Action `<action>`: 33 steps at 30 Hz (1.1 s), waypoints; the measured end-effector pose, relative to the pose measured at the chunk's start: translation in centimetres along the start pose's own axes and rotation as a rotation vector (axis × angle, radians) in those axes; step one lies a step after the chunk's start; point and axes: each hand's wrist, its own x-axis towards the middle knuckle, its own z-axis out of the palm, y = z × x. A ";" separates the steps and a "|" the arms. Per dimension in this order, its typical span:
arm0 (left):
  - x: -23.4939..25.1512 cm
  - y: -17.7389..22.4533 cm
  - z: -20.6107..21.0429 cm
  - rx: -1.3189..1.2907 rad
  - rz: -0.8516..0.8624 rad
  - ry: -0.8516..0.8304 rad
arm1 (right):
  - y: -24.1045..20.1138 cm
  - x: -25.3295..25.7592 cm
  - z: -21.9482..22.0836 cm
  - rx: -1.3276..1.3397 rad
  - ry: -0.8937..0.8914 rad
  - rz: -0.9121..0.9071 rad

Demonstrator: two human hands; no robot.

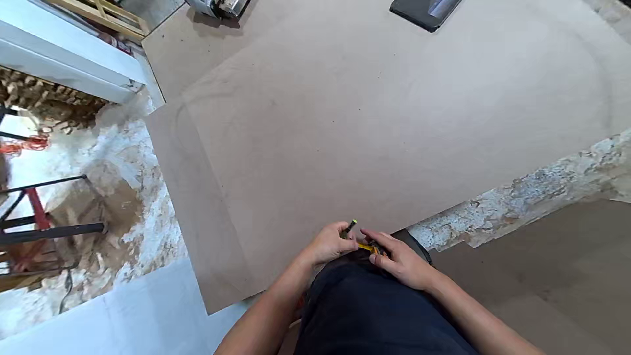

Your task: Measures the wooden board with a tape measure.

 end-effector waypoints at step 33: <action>8.7 0.6 -26.7 0.645 0.114 0.669 | 2.6 2.4 14.7 0.433 0.451 0.465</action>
